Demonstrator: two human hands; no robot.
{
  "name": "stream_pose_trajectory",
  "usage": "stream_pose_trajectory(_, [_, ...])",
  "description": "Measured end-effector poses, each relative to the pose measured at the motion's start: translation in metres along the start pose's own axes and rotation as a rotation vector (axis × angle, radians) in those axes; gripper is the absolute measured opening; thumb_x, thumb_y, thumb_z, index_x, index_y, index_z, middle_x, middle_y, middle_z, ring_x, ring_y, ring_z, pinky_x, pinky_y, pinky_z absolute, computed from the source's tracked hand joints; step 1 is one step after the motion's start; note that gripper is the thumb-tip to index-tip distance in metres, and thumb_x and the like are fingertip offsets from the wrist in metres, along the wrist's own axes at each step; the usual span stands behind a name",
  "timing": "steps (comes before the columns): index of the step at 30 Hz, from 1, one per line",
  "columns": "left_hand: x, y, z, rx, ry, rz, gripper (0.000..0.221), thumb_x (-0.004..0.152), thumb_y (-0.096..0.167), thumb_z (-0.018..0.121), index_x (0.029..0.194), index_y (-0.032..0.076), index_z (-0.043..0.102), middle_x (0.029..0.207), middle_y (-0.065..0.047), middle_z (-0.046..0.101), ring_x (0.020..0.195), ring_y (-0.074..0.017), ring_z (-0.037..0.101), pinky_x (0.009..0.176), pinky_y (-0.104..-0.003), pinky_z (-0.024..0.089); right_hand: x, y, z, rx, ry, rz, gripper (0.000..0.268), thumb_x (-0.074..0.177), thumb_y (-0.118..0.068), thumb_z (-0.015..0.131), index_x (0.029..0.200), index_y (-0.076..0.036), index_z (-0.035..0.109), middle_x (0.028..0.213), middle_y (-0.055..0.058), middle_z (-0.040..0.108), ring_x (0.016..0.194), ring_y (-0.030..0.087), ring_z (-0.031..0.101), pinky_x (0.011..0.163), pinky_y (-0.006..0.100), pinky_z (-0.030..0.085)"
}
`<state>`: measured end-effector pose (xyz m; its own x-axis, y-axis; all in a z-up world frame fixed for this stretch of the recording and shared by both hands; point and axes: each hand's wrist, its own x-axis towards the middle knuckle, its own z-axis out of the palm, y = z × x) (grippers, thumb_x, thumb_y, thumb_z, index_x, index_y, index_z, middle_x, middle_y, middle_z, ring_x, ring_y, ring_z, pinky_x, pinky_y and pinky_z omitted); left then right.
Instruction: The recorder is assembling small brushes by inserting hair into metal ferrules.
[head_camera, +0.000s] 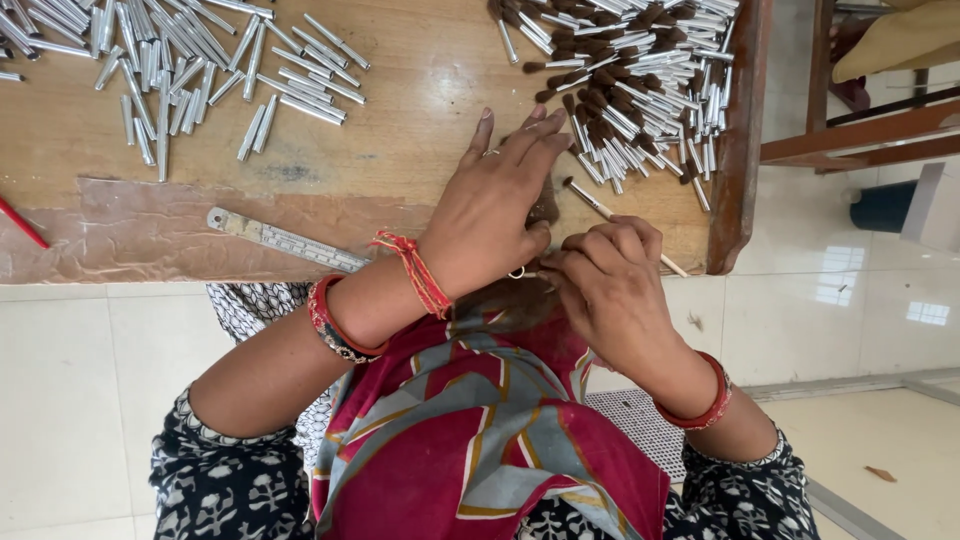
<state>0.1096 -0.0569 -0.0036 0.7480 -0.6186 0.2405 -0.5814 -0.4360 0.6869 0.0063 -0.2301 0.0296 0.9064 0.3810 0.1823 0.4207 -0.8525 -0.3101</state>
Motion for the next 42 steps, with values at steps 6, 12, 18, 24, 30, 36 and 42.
stream_pose_trajectory(6, [-0.029,0.015,-0.035,-0.233,0.245,0.071,0.058,0.091,0.011,0.08,0.142,0.004,0.052,0.146,-0.017,0.061,0.144,-0.0361,0.055,0.126,-0.053,0.038,-0.003,0.001,0.001,-0.014,-0.015,-0.04,0.027,0.083,-0.006,0.076,0.11,-0.005,0.074,0.103,0.006,0.066,0.105,0.026,0.058,0.11,0.05,0.039])
stream_pose_trajectory(12, [-0.07,0.019,-0.053,-0.329,0.311,-0.106,0.039,0.094,0.008,0.079,0.129,0.001,0.065,0.12,-0.014,0.072,0.11,-0.0253,0.076,0.092,-0.034,0.06,-0.01,0.004,0.007,-0.125,0.0,-0.266,0.03,0.079,-0.003,0.075,0.109,0.0,0.074,0.104,0.009,0.067,0.103,0.025,0.062,0.112,0.049,0.046])
stream_pose_trajectory(18, [-0.096,0.023,-0.036,-0.381,0.189,-0.342,0.019,0.09,0.01,0.083,0.105,0.003,0.074,0.084,-0.007,0.072,0.062,-0.0113,0.067,0.057,-0.025,0.054,-0.006,0.0,0.003,-0.196,0.044,-0.382,0.018,0.086,-0.003,0.078,0.102,0.002,0.071,0.096,0.008,0.064,0.096,0.023,0.062,0.11,0.047,0.051])
stream_pose_trajectory(24, [-0.096,0.042,-0.031,-0.691,0.014,-0.292,0.026,0.088,0.008,0.077,0.111,0.0,0.07,0.092,-0.007,0.071,0.077,-0.01,0.075,0.058,-0.023,0.059,-0.015,-0.014,-0.014,-0.242,0.132,-0.466,0.015,0.091,-0.003,0.077,0.104,0.003,0.073,0.096,0.007,0.064,0.093,0.021,0.062,0.106,0.045,0.054])
stream_pose_trajectory(30, [-0.098,0.044,-0.018,-0.614,-0.003,-0.32,0.008,0.09,0.005,0.077,0.097,0.001,0.076,0.085,-0.009,0.076,0.064,-0.0147,0.07,0.055,-0.026,0.052,-0.024,-0.023,-0.014,-0.292,0.137,-0.501,0.019,0.091,-0.006,0.076,0.108,0.003,0.075,0.099,0.008,0.067,0.095,0.02,0.063,0.105,0.045,0.055])
stream_pose_trajectory(36, [-0.11,0.039,0.0,-0.991,0.014,-0.372,0.004,0.099,0.001,0.067,0.098,-0.003,0.069,0.085,-0.005,0.071,0.071,-0.0077,0.068,0.06,-0.022,0.055,-0.022,-0.025,-0.003,0.284,0.206,-0.203,0.031,0.083,-0.009,0.085,0.11,-0.001,0.074,0.101,0.008,0.068,0.098,0.023,0.065,0.106,0.049,0.055])
stream_pose_trajectory(42, [-0.111,0.038,0.014,-1.128,-0.047,-0.461,0.005,0.099,0.002,0.067,0.097,-0.002,0.069,0.082,-0.002,0.072,0.069,-0.005,0.067,0.06,-0.02,0.057,-0.033,-0.024,0.012,0.517,0.251,-0.089,0.026,0.083,-0.001,0.081,0.109,-0.002,0.075,0.102,0.009,0.074,0.099,0.024,0.072,0.105,0.047,0.06])
